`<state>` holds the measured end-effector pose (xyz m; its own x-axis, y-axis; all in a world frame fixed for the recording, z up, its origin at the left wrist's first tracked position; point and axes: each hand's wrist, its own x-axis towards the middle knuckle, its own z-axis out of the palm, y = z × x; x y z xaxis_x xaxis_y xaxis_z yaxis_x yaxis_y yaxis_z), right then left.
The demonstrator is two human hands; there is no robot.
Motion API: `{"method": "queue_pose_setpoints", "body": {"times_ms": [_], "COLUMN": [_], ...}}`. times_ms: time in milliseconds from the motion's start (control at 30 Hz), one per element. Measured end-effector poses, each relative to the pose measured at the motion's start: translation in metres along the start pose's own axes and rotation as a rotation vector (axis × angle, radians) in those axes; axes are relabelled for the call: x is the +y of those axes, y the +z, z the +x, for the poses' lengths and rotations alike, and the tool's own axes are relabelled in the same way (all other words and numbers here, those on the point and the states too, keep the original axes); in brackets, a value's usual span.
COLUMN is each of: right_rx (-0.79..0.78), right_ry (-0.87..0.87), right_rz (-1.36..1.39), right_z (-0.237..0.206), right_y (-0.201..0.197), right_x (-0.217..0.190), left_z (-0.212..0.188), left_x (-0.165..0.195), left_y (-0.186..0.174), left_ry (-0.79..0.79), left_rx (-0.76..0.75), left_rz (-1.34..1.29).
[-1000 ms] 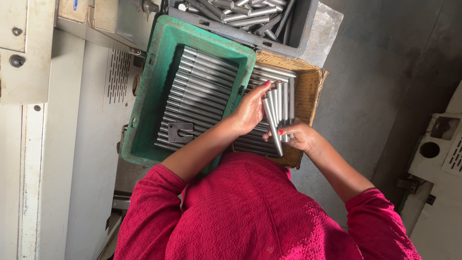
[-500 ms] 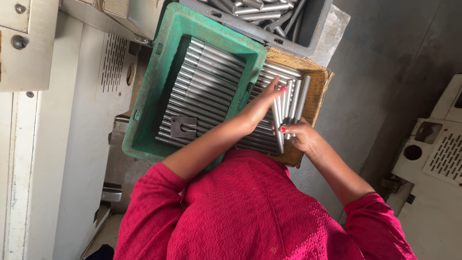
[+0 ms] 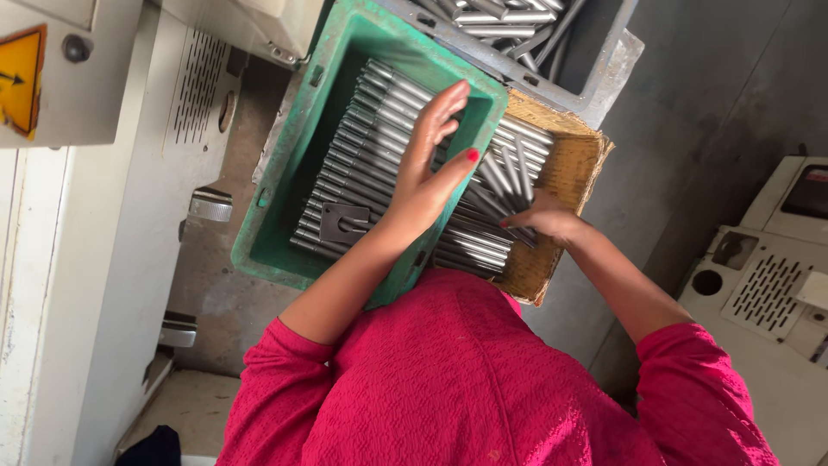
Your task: The person sorts cylindrical metal rods from a green bin into a cardboard box, then opens a machine door to place rods into a lathe chuck. They repeat the cycle of sorting and loading rods throughout the clip.
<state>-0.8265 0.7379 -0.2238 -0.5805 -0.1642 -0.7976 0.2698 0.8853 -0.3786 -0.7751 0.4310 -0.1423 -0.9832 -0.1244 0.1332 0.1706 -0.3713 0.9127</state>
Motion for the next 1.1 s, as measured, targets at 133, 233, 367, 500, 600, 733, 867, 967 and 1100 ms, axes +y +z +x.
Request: {"method": "queue_pose_setpoints", "body": {"times_ms": [133, 233, 367, 500, 600, 733, 867, 967, 1100], "right_rx": [-0.154, -0.033, 0.047, 0.089, 0.279, 0.339, 0.437, 0.496, 0.664], "right_ry": [0.005, -0.192, -0.299, -0.311, -0.556, -0.486, -0.407, -0.424, -0.643], "right_rz": [-0.080, -0.390, -0.439, -0.459, -0.426, -0.470, -0.566, -0.420, -0.545], "right_z": [-0.005, -0.005, -0.005, -0.011, -0.013, -0.014, -0.025, -0.038, -0.046], "right_y": [0.014, 0.021, 0.020, 0.014, 0.006, 0.003, 0.012, 0.021, 0.034], "right_x": [-0.017, -0.025, -0.026, -0.020, -0.016, -0.017, -0.026, -0.035, -0.041], "left_z": [0.001, 0.001, 0.001, 0.001, 0.003, 0.002, 0.004, 0.003, 0.002], "left_x": [-0.007, -0.010, -0.015, -0.024, -0.033, -0.043, -0.052, -0.057, -0.065], "left_y": [0.001, 0.001, 0.001, 0.001, 0.003, 0.002, 0.004, 0.003, 0.003], "left_ry": [-0.024, -0.050, -0.081, -0.108, -0.133, -0.142, -0.176, -0.185, -0.195], "left_rx": [-0.001, -0.010, -0.047, -0.060, -0.071, -0.094, -0.077, -0.069, -0.078], "left_rz": [0.054, 0.055, 0.092, 0.067, 0.025, 0.038, 0.014, 0.035, 0.062]}}
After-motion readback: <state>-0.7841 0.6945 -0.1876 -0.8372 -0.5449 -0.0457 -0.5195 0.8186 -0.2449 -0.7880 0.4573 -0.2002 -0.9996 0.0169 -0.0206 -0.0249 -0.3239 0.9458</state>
